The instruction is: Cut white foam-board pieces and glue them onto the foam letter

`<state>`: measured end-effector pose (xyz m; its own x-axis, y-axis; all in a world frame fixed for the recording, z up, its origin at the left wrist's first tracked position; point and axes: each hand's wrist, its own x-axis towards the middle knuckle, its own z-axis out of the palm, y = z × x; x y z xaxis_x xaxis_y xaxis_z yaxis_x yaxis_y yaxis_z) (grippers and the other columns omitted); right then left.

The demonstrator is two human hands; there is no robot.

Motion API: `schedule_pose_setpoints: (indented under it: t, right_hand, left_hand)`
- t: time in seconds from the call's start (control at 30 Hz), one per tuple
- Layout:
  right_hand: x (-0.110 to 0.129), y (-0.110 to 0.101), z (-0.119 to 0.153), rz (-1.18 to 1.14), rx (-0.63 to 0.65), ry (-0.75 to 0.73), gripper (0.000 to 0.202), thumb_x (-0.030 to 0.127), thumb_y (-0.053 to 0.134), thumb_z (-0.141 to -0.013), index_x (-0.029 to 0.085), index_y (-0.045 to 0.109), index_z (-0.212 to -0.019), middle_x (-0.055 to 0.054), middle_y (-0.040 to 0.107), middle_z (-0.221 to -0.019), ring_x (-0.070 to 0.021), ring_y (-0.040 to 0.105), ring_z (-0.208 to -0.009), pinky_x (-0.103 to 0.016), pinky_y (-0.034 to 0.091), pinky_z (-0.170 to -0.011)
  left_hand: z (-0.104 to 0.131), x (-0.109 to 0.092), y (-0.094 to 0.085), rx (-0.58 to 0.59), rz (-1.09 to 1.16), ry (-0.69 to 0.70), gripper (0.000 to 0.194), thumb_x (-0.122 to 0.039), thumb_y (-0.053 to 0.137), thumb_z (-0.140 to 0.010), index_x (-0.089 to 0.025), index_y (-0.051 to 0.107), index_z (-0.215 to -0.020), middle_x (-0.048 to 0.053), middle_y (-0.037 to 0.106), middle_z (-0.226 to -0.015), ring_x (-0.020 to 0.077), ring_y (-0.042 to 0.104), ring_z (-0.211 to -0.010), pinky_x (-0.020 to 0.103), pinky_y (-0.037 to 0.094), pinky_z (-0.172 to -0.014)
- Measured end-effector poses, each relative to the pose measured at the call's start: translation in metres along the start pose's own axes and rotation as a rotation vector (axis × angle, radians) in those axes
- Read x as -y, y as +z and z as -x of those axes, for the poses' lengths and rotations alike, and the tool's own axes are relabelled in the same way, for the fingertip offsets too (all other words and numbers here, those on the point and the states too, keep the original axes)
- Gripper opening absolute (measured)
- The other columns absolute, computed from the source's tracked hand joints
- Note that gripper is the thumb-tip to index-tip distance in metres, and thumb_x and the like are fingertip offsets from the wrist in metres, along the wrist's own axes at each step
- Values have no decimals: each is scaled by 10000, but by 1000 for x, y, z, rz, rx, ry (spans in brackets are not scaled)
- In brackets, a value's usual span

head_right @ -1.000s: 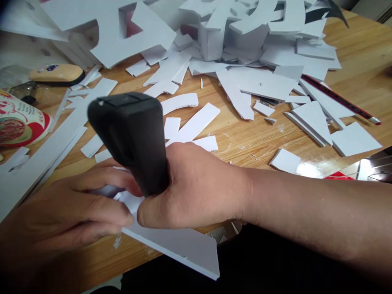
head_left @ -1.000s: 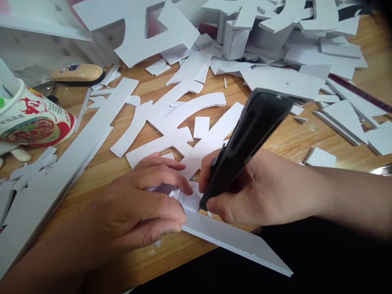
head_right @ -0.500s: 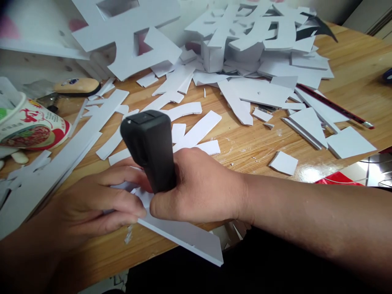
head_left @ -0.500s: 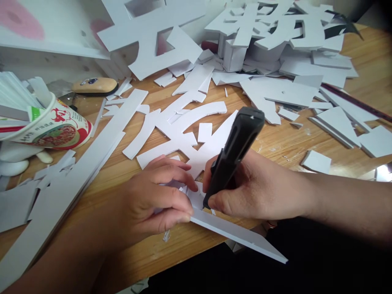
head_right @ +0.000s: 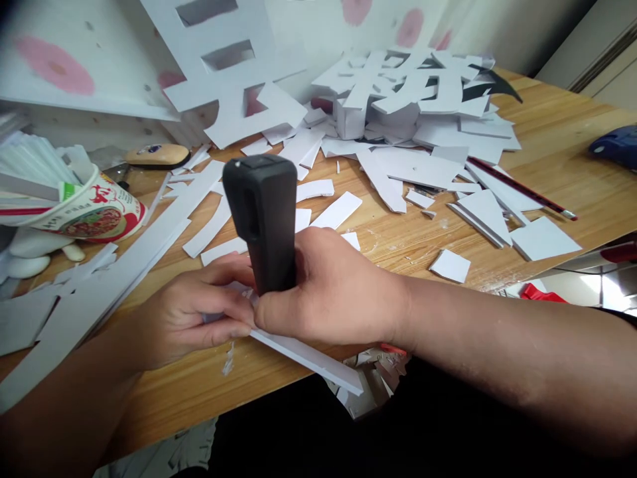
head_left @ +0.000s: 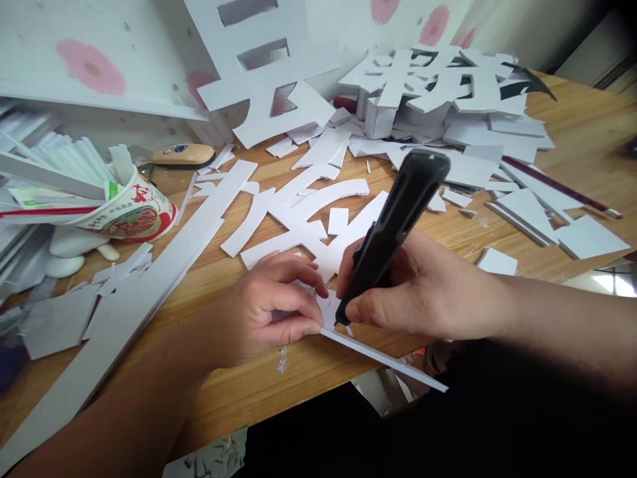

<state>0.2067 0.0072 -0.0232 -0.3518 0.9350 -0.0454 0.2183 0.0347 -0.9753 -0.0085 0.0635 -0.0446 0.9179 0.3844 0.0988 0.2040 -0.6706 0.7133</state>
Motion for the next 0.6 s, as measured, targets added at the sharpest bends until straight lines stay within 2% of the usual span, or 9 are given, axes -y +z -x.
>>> schedule_pose_setpoints:
  t: [0.2,0.33,0.4,0.47,0.53,0.6]
  right_hand:
    - [22,-7,5,-85,-59,-40,105,138,625,-618,181,545,-565,28,513,-515,-95,479,-472,-201,345,-362]
    - [21,-32,10,-116,-223,-123,43,199,598,-651,167,606,-624,26,491,-451,-88,408,-385,-227,276,-334]
    - [11,-51,14,119,-351,-215,79,228,627,-685,158,639,-720,-1,567,-557,-107,470,-468,-246,339,-408]
    - [-4,-69,18,593,-419,-292,156,242,640,-711,160,655,-842,-35,627,-713,-142,535,-613,-278,399,-537]
    - [-21,-82,22,1113,-336,-295,210,207,549,-758,174,661,-933,-55,619,-762,-179,538,-697,-299,362,-582]
    - [-37,-90,23,1454,-214,-226,272,161,464,-783,183,660,-970,-73,599,-764,-204,522,-729,-293,286,-549]
  left_hand:
    - [1,1,3,-6,80,-47,121,-249,619,-861,-220,719,-799,48,632,-1030,178,572,-1018,308,454,-922]
    - [1,0,3,-59,35,11,129,-254,632,-854,-202,716,-771,54,653,-1002,191,577,-1032,332,425,-942]
    - [1,0,3,-62,-34,38,132,-261,627,-860,-210,714,-774,46,672,-1004,204,570,-1061,374,389,-979]
    - [3,0,2,-61,-125,40,133,-275,616,-871,-228,709,-789,33,683,-1041,219,544,-1119,424,333,-1023]
    - [4,-1,2,-74,-222,41,147,-309,614,-875,-250,709,-780,19,683,-1075,238,502,-1186,488,236,-1073]
    - [6,-3,1,-88,-297,34,181,-338,606,-879,-263,710,-751,13,678,-1092,253,468,-1227,540,133,-1094]
